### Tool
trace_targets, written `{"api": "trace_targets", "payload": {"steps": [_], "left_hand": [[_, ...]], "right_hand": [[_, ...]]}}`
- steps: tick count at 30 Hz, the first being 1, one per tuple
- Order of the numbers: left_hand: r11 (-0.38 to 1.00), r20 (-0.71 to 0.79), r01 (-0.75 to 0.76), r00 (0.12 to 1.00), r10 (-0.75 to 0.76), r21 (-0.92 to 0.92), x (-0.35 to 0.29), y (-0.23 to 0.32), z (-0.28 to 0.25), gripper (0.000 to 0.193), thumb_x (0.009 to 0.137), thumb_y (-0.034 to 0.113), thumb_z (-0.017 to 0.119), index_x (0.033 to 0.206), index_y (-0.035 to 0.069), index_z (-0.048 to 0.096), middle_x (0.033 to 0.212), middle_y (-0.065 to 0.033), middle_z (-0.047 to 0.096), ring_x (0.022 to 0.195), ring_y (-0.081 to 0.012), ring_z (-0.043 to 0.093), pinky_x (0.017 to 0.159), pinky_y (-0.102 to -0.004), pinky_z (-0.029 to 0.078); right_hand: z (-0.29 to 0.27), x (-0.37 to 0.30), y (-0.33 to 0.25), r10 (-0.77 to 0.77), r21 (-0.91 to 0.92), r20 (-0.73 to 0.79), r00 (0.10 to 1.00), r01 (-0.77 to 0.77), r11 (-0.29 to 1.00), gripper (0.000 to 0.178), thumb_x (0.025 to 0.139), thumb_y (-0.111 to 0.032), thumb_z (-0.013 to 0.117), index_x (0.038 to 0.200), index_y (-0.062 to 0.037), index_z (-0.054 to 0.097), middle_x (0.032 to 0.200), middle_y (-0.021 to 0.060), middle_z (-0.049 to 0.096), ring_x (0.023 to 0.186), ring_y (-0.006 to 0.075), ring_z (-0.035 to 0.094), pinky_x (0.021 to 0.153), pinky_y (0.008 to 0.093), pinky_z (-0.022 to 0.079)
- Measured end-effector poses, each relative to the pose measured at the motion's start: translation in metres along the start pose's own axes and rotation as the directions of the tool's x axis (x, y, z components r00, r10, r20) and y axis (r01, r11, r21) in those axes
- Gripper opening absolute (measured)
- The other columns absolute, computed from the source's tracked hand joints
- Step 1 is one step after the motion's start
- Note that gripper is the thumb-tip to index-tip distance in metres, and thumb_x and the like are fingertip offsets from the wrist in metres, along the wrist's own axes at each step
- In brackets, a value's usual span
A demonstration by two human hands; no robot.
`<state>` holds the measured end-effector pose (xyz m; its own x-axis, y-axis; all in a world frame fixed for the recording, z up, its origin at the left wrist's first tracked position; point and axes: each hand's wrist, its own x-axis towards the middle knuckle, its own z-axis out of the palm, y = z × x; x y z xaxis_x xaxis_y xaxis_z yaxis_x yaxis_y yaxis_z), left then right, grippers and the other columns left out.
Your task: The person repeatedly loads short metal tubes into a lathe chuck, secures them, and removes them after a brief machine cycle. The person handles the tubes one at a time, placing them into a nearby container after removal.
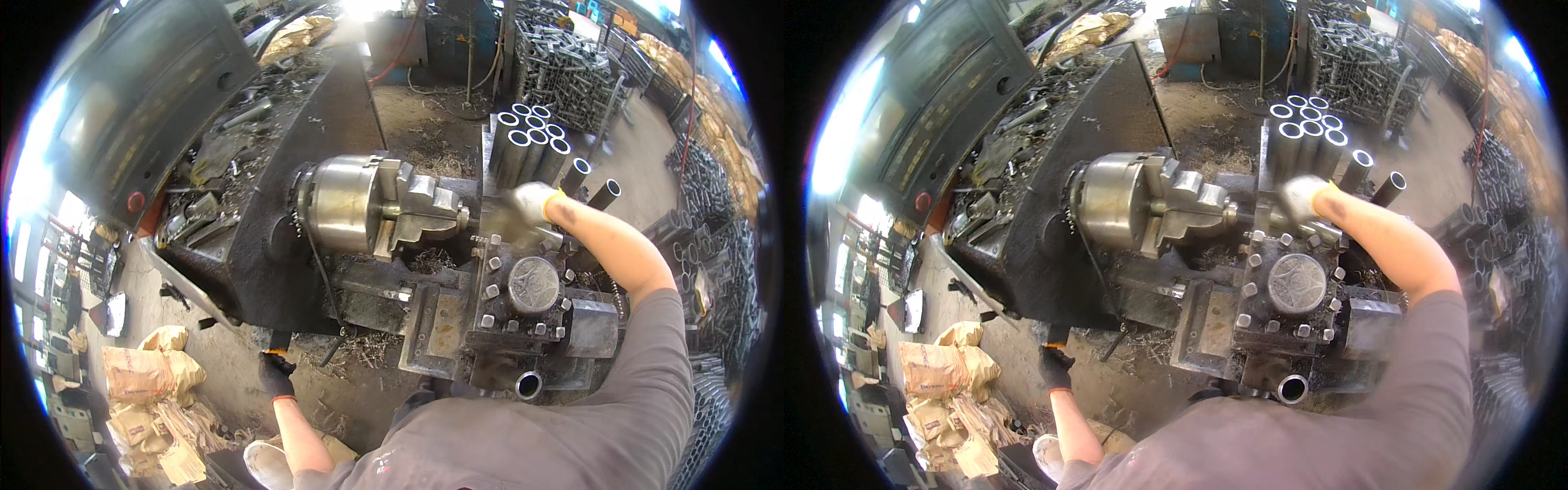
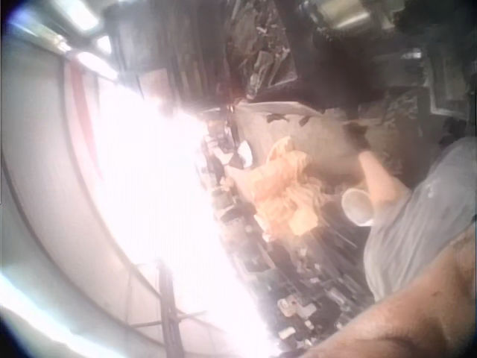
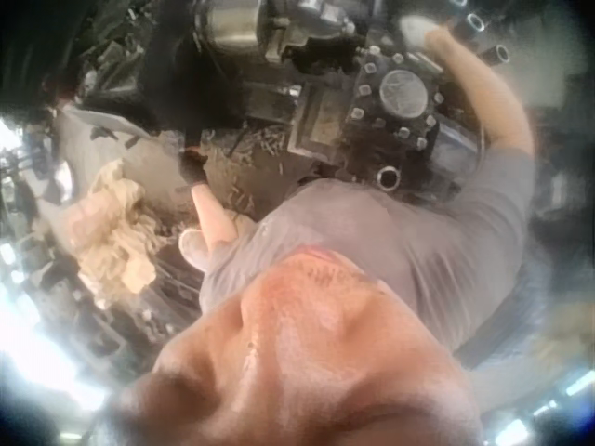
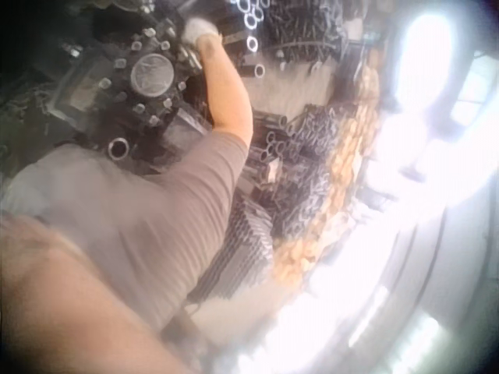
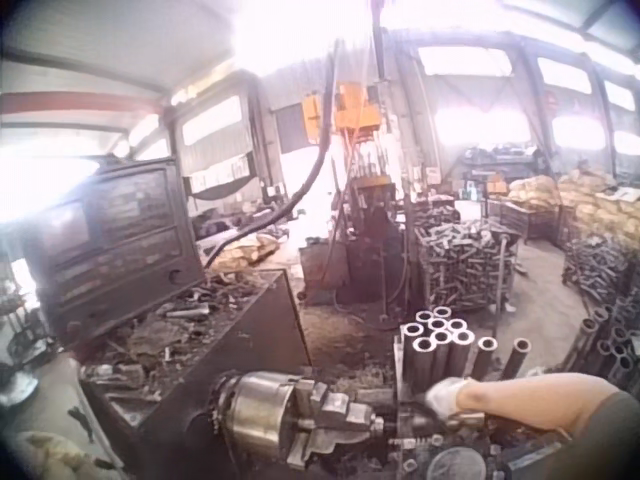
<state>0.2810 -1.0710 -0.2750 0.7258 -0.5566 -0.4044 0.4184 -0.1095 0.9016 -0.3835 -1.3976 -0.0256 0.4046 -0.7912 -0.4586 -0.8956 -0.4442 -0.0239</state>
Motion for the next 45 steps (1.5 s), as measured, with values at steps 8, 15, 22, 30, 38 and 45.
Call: {"api": "trace_targets", "payload": {"steps": [8, 15, 22, 30, 38, 45], "left_hand": [[0.344, -0.019, -0.669, 0.443, 0.897, 0.659, -0.110, 0.096, 0.054, 0.035, 0.107, 0.024, 0.067, 0.130, -0.002, 0.064, 0.122, -0.0164, 0.071, 0.104, -0.0272, 0.069, 0.093, -0.0412, 0.056], [-0.446, 0.387, -0.788, -0.287, 0.876, 0.425, -0.141, 0.264, 0.177, 0.035, 0.103, 0.024, 0.068, 0.134, 0.008, 0.068, 0.124, -0.0135, 0.076, 0.109, -0.0366, 0.073, 0.094, -0.0476, 0.056], [-0.213, 0.467, -0.442, 0.613, 0.638, 0.871, -0.039, 0.412, 0.314, 0.083, 0.103, 0.052, 0.051, 0.172, 0.020, 0.018, 0.148, -0.0241, 0.063, 0.132, -0.0440, 0.064, 0.106, -0.0559, 0.051], [-0.187, 0.629, -0.964, -0.027, 0.777, 0.190, -0.167, 0.310, 0.273, 0.065, 0.098, 0.023, 0.068, 0.158, 0.012, 0.045, 0.142, -0.0194, 0.068, 0.125, -0.0376, 0.068, 0.102, -0.0496, 0.054], [0.757, 0.990, -0.638, 0.106, -0.092, 0.139, -0.390, 0.084, 0.148, 0.080, 0.074, 0.015, 0.095, 0.145, 0.007, 0.060, 0.134, -0.0147, 0.071, 0.127, -0.0292, 0.069, 0.108, -0.0408, 0.055], [0.121, 0.641, -0.633, 0.724, -0.257, 0.764, -0.338, -0.070, 0.000, 0.049, 0.086, 0.045, 0.081, 0.122, 0.013, 0.074, 0.122, -0.0186, 0.076, 0.114, -0.0388, 0.073, 0.096, -0.0474, 0.057]], "right_hand": [[0.035, -0.006, 0.017, 0.163, 0.762, -0.298, 0.941, 0.131, 0.634, 0.033, 0.090, -0.026, 0.080, 0.104, 0.0038, 0.075, 0.083, 0.0103, 0.077, 0.073, 0.0113, 0.070, 0.061, 0.0333, 0.054], [-0.025, -0.120, -0.007, 0.403, 0.702, -0.651, 0.643, 0.309, 0.641, 0.023, 0.088, -0.017, 0.079, 0.102, 0.0004, 0.082, 0.092, 0.0088, 0.080, 0.079, 0.0148, 0.074, 0.071, 0.0309, 0.060], [-0.045, -0.249, -0.088, 0.444, 0.530, -0.845, 0.296, 0.564, 0.633, 0.023, 0.084, -0.003, 0.079, 0.105, 0.0058, 0.075, 0.109, 0.0120, 0.077, 0.072, 0.0115, 0.068, 0.062, 0.0251, 0.056], [0.019, -0.338, -0.172, -0.292, -0.020, -0.901, 0.321, 0.643, 0.766, 0.033, 0.082, -0.006, 0.078, 0.115, -0.0029, 0.081, 0.123, 0.0177, 0.076, 0.107, 0.0301, 0.077, 0.096, 0.0404, 0.063], [0.117, -0.278, -0.265, -0.280, 0.451, -0.811, 0.513, 0.854, 0.259, 0.051, 0.081, -0.011, 0.089, 0.128, -0.0044, 0.070, 0.126, 0.0170, 0.073, 0.114, 0.0327, 0.074, 0.098, 0.0411, 0.062], [0.180, -0.264, -0.311, -0.357, 0.632, -0.651, 0.670, 0.739, 0.236, 0.037, 0.081, -0.013, 0.085, 0.117, -0.0086, 0.078, 0.122, 0.0103, 0.076, 0.110, 0.0252, 0.075, 0.093, 0.0375, 0.063]]}}
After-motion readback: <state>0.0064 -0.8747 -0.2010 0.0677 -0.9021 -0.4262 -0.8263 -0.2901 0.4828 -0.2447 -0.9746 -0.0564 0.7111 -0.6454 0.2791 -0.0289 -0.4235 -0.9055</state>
